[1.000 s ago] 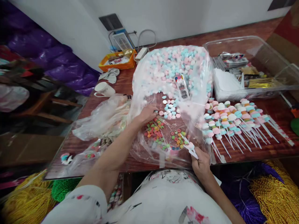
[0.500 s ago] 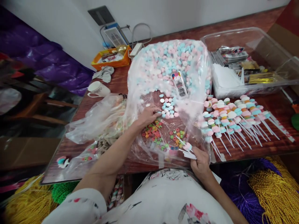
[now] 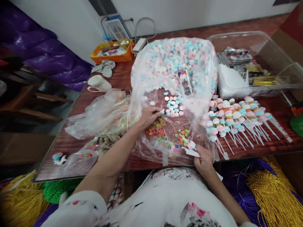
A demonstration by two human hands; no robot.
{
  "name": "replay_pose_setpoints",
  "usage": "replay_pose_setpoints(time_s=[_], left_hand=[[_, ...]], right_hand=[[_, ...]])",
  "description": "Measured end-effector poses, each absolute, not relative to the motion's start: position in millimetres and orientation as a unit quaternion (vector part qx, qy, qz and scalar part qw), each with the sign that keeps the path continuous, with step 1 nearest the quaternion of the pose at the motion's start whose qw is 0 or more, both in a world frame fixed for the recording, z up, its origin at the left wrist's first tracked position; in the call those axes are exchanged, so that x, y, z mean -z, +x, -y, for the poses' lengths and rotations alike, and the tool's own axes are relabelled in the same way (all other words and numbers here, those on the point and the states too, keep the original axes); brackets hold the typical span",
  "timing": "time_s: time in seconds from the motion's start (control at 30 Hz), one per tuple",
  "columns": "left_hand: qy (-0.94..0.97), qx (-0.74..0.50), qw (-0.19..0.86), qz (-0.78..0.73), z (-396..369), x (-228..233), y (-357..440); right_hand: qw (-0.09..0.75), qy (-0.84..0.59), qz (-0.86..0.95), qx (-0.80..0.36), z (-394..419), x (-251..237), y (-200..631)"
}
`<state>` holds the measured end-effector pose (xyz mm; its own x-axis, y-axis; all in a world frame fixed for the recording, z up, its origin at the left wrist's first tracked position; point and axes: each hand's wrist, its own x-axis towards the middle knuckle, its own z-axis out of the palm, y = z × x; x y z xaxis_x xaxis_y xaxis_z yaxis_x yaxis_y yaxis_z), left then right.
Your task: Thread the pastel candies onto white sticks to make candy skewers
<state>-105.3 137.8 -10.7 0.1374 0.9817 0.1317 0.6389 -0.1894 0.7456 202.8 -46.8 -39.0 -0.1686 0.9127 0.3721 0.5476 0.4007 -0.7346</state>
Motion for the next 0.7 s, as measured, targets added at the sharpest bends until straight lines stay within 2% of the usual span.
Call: replay_pose_setpoints(time_s=[0.1,0.17,0.37,0.47,0.7], left_hand=[[0.661,-0.327,0.330,-0.588,-135,12,-110],[0.678,-0.309,0.329,-0.580,-134,10,-110],[0.844,-0.176,0.199,-0.467,-131,1,-101],[0.856,-0.151,0.189,-0.457,-130,-2,-100],[0.769,-0.268,0.278,-0.510,-136,-15,-109]], right_hand=[[0.410,-0.494,0.736,-0.217,46,38,201],[0.409,-0.490,0.741,-0.209,46,38,201],[0.399,-0.490,0.750,-0.196,46,40,201],[0.399,-0.486,0.752,-0.200,46,41,200],[0.404,-0.474,0.753,-0.211,45,36,200]])
